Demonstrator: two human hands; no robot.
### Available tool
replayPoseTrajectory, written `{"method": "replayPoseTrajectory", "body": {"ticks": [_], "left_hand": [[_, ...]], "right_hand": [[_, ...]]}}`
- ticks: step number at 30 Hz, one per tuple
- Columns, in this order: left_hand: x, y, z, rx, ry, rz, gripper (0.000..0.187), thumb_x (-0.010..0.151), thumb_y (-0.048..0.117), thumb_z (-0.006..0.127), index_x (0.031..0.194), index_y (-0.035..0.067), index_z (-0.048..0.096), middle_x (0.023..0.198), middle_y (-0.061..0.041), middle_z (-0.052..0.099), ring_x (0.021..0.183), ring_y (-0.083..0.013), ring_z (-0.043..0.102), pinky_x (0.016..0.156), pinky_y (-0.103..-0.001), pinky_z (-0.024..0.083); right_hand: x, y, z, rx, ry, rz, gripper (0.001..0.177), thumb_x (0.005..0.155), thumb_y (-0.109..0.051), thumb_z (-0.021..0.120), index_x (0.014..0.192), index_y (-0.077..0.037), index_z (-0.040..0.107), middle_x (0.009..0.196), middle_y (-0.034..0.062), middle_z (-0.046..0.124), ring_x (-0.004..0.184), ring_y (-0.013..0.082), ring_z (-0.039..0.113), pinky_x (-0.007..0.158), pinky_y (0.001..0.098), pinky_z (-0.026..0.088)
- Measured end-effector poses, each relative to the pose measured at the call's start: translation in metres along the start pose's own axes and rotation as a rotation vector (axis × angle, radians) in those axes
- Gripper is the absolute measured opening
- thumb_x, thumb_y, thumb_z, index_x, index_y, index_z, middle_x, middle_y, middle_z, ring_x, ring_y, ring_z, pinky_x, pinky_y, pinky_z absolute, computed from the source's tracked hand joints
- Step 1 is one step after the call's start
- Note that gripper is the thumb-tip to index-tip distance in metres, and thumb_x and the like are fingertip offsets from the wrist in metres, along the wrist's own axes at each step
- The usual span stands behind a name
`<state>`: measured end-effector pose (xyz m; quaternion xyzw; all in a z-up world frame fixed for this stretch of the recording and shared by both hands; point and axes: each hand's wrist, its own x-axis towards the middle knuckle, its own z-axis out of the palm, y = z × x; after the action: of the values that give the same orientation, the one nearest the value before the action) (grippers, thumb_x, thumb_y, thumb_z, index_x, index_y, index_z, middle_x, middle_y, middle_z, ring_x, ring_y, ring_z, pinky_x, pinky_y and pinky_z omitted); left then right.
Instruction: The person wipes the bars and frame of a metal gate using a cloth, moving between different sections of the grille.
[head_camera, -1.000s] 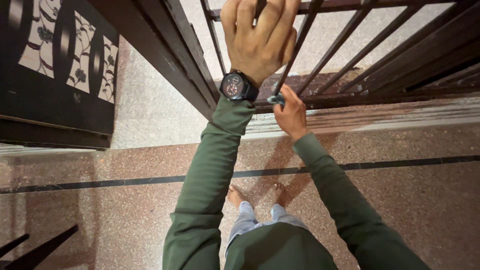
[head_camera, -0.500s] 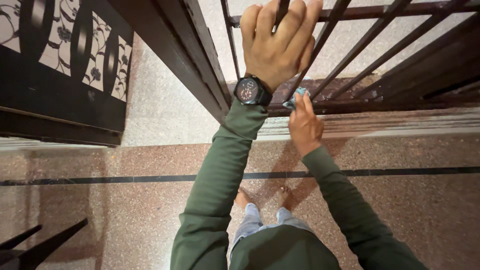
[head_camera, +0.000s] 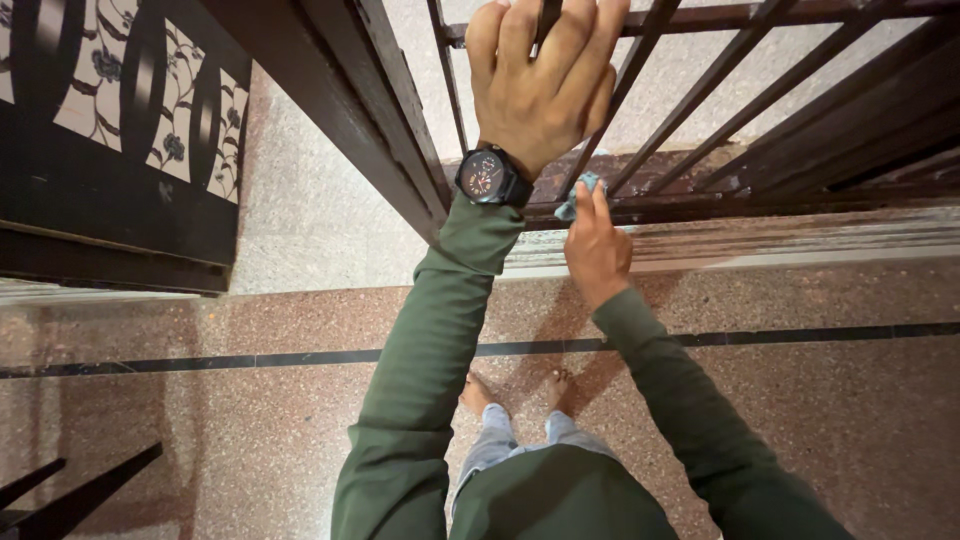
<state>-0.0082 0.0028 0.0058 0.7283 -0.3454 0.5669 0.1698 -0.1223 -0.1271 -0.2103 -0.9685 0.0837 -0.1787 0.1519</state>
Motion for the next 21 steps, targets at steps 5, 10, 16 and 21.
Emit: {"method": "replayPoseTrajectory", "body": {"ticks": [5,10,16,21], "left_hand": [[-0.003,0.001,0.003,-0.009,-0.002,-0.008,0.045,0.095,0.014,0.068,0.139,0.01,0.062,0.13,-0.003,0.058,0.119,-0.0269,0.05,0.104,-0.051,0.038],[-0.002,-0.001,0.005,0.003,0.012,0.001,0.045,0.094,0.015,0.069,0.139,0.01,0.062,0.13,-0.004,0.058,0.119,-0.0274,0.049,0.103,-0.051,0.037],[-0.003,0.005,-0.001,-0.037,-0.043,-0.064,0.045,0.094,0.014,0.068,0.139,0.011,0.062,0.131,-0.001,0.058,0.124,-0.0258,0.049,0.109,-0.05,0.038],[-0.005,0.001,0.006,-0.019,0.008,-0.019,0.042,0.096,0.016,0.068,0.137,0.01,0.062,0.13,-0.003,0.059,0.122,-0.0283,0.049,0.107,-0.05,0.036]], "right_hand": [[-0.011,0.008,0.002,0.664,0.139,0.016,0.048,0.094,0.003,0.057,0.14,-0.013,0.059,0.14,0.0162,0.062,0.083,0.0274,0.075,0.061,0.037,0.062],[0.016,0.006,0.011,1.363,-0.176,0.375,0.038,0.098,0.003,0.054,0.134,-0.008,0.058,0.087,0.0057,0.06,0.049,0.0105,0.053,0.043,0.0275,0.046],[0.04,0.019,0.004,1.495,-0.391,0.357,0.034,0.098,0.001,0.047,0.128,-0.006,0.061,0.073,0.0036,0.054,0.046,0.0103,0.047,0.042,0.0278,0.042],[0.017,-0.006,0.01,0.706,0.175,0.044,0.031,0.095,0.001,0.062,0.126,-0.001,0.063,0.103,0.0181,0.075,0.09,0.0294,0.075,0.073,0.0404,0.058]]}}
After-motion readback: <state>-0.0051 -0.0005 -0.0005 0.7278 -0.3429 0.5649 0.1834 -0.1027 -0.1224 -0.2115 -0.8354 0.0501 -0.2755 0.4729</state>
